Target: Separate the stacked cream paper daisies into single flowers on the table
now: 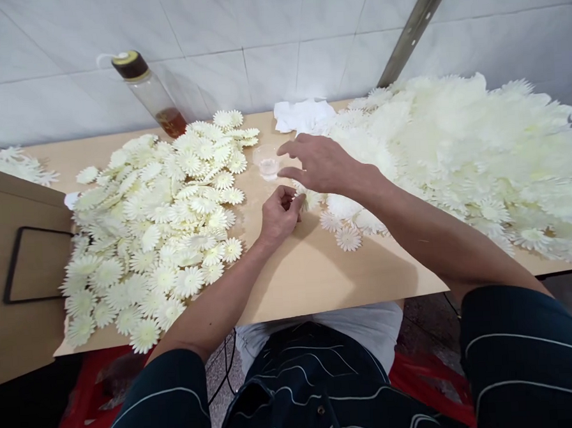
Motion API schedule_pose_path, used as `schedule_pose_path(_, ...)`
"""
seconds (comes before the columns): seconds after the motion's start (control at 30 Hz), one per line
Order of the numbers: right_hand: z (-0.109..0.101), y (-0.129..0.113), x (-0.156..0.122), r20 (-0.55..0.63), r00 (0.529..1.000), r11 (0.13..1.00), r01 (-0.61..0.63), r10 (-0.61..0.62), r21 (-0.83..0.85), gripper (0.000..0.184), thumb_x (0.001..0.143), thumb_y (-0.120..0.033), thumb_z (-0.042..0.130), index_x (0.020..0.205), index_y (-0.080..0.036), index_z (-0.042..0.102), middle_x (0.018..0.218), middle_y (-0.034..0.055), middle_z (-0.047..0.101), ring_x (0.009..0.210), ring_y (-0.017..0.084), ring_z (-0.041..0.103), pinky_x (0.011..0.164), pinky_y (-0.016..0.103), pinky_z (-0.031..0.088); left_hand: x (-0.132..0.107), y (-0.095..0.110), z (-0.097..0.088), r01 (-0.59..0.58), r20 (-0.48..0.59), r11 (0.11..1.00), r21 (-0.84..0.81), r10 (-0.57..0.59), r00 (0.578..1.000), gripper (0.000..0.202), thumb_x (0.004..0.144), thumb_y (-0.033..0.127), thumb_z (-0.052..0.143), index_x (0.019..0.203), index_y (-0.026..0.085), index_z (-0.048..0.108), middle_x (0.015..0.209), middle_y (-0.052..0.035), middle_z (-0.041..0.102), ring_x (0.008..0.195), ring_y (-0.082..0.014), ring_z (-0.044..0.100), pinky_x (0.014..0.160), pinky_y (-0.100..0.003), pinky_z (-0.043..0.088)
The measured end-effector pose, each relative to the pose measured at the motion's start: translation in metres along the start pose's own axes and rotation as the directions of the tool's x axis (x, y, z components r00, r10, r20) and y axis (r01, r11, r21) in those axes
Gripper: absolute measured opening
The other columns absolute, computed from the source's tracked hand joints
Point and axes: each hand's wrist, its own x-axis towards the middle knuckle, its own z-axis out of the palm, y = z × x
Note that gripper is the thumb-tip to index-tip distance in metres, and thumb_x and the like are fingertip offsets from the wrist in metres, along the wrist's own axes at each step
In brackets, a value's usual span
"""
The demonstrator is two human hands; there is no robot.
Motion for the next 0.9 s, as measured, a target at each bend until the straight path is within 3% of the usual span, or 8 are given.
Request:
schedule_pose_path(0.17,0.024,-0.003,0.039,0.120,0.986,0.984,0.132,-0.118,-0.116,0.026,0.098,-0.034,0.089,0.119,-0.023,0.078,0.131,0.0141,0.076,0.111,0.036,0.069,0.096,0.051,0.056,0.000,-0.005,-0.001,-0.036,-0.027,0.993,0.109,0.039,0.999,0.023,0.087,0.024,0.085,0.090,0.024,0.062,0.068,0.0085,0.063,0.049,-0.0099,0.055,0.056,-0.026,0.045)
schedule_pose_path(0.3,0.049,0.010,0.062,0.123,0.984,0.992,0.129,-0.130,0.016,0.032,0.082,-0.039,0.104,0.094,-0.024,0.079,0.093,0.0114,0.075,0.105,0.037,0.070,0.096,0.055,0.057,0.001,-0.005,-0.002,-0.040,-0.020,0.988,0.146,0.044,0.999,0.019,0.087,0.016,0.080,0.091,0.023,0.063,0.076,0.0063,0.066,0.053,-0.0099,0.054,0.063,-0.027,0.047)
schedule_pose_path(0.37,0.056,0.011,0.071,0.189,0.977,0.995,0.099,-0.101,0.021,0.039,0.074,-0.040,0.109,0.080,-0.023,0.074,0.077,0.0091,0.069,0.097,0.037,0.072,0.091,0.055,0.060,0.001,-0.006,-0.002,-0.036,-0.011,0.988,0.152,0.038,0.999,0.016,0.088,0.016,0.079,0.093,0.023,0.065,0.080,0.0049,0.068,0.055,-0.0099,0.055,0.065,-0.028,0.049)
schedule_pose_path(0.43,0.055,0.002,0.077,0.310,0.950,0.995,0.049,-0.018,-0.092,0.038,0.078,-0.039,0.106,0.077,-0.022,0.071,0.074,0.0088,0.068,0.090,0.036,0.073,0.086,0.052,0.062,0.002,-0.007,-0.002,-0.027,0.001,0.987,0.159,0.027,1.000,0.015,0.089,0.017,0.078,0.096,0.022,0.067,0.086,0.0033,0.070,0.057,-0.0100,0.057,0.066,-0.028,0.050)
schedule_pose_path(0.5,0.050,-0.013,0.079,0.414,0.907,0.973,0.019,0.081,-0.232,0.028,0.094,-0.037,0.093,0.084,-0.020,0.073,0.082,0.0128,0.073,0.092,0.035,0.076,0.086,0.048,0.062,0.003,-0.010,-0.002,-0.022,0.012,0.986,0.168,0.020,1.000,0.014,0.089,0.018,0.078,0.100,0.021,0.070,0.090,0.0018,0.073,0.059,-0.0102,0.058,0.068,-0.028,0.052)
schedule_pose_path(0.6,0.042,-0.034,0.078,0.473,0.867,0.938,0.017,0.159,-0.345,0.019,0.106,-0.027,0.076,0.091,-0.014,0.076,0.093,0.0199,0.078,0.101,0.038,0.078,0.091,0.046,0.062,0.004,-0.012,-0.003,-0.030,0.027,0.981,0.191,0.025,0.999,0.017,0.090,0.020,0.077,0.107,0.020,0.073,0.094,0.0001,0.075,0.063,-0.0110,0.061,0.071,-0.029,0.055)
schedule_pose_path(0.7,0.042,-0.041,0.076,0.442,0.880,0.932,-0.004,0.175,-0.361,0.019,0.105,-0.025,0.076,0.090,-0.012,0.077,0.091,0.0212,0.078,0.101,0.038,0.078,0.088,0.044,0.062,0.004,-0.012,-0.003,-0.045,0.048,0.975,0.220,0.035,0.998,0.019,0.092,0.020,0.076,0.110,0.019,0.076,0.093,-0.0007,0.076,0.064,-0.0118,0.063,0.072,-0.029,0.056)
schedule_pose_path(0.9,0.058,-0.023,0.076,0.341,0.932,0.958,-0.019,0.120,-0.286,0.035,0.100,-0.025,0.083,0.069,-0.017,0.068,0.069,0.0135,0.067,0.089,0.034,0.073,0.085,0.047,0.060,0.004,-0.010,-0.004,-0.081,0.081,0.963,0.256,0.062,0.995,0.011,0.089,0.017,0.077,0.100,0.019,0.077,0.081,0.0015,0.075,0.066,-0.0130,0.065,0.072,-0.028,0.054)
